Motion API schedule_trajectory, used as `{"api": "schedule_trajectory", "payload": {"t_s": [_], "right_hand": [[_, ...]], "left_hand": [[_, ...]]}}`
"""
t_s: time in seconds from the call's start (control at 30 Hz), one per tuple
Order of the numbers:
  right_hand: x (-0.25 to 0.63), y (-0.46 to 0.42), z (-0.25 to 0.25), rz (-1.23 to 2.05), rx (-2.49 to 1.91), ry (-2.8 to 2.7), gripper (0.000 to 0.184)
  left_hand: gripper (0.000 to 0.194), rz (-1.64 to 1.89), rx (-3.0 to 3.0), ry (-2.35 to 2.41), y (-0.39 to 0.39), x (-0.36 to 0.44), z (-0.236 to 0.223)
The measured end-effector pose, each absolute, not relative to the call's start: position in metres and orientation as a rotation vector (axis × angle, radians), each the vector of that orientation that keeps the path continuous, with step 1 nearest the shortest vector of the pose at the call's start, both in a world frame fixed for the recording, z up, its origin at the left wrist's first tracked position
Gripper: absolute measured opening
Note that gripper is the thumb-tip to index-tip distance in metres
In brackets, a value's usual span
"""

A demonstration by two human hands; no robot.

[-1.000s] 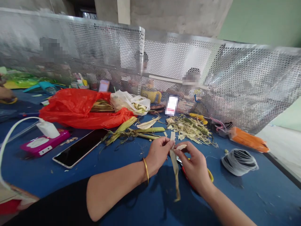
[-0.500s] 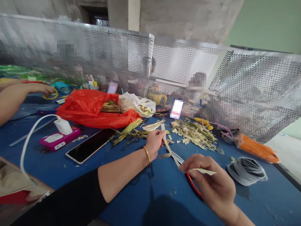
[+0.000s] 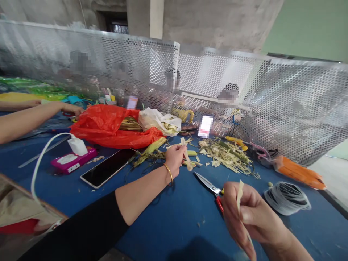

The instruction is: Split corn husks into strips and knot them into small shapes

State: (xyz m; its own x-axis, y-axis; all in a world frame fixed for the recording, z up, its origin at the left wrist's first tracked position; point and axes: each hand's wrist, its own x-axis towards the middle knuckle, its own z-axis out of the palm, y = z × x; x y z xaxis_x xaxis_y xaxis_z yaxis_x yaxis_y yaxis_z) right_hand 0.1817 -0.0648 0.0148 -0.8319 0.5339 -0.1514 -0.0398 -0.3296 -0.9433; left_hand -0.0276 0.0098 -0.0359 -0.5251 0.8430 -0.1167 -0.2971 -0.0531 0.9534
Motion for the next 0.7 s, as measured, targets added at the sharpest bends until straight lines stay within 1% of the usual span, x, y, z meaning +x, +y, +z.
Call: {"api": "schedule_trajectory", "payload": {"t_s": [0.07,0.13,0.2,0.27,0.3,0.37,0.5,0.7], "right_hand": [[0.181,-0.066,0.014,2.306,-0.566,-1.545,0.034],[0.177,-0.064,0.013,2.211,-0.532,-1.561,0.03],[0.171,-0.058,0.008,1.909,-0.634,-1.595,0.026],[0.166,-0.048,0.002,1.575,-0.841,-1.601,0.025],[0.164,-0.042,-0.002,1.449,-0.931,-1.584,0.028],[0.164,-0.032,-0.009,1.299,-1.04,-1.535,0.03],[0.166,-0.024,-0.016,1.277,-1.057,-1.49,0.035],[0.16,-0.027,-0.015,1.272,-1.084,-1.476,0.036]], "left_hand": [[0.028,1.717,0.615,1.393,0.012,-0.031,-0.036],[0.027,1.707,0.626,1.394,0.01,-0.03,-0.034],[0.023,1.649,0.676,1.349,0.003,-0.023,-0.033],[0.021,1.51,0.769,1.248,-0.007,-0.012,-0.031],[0.021,1.432,0.832,1.183,-0.013,-0.006,-0.03],[0.022,1.324,0.902,1.12,-0.023,0.004,-0.029],[0.024,1.204,0.99,1.085,-0.037,0.014,-0.027],[0.022,1.212,0.996,1.095,-0.042,0.019,-0.028]]}}
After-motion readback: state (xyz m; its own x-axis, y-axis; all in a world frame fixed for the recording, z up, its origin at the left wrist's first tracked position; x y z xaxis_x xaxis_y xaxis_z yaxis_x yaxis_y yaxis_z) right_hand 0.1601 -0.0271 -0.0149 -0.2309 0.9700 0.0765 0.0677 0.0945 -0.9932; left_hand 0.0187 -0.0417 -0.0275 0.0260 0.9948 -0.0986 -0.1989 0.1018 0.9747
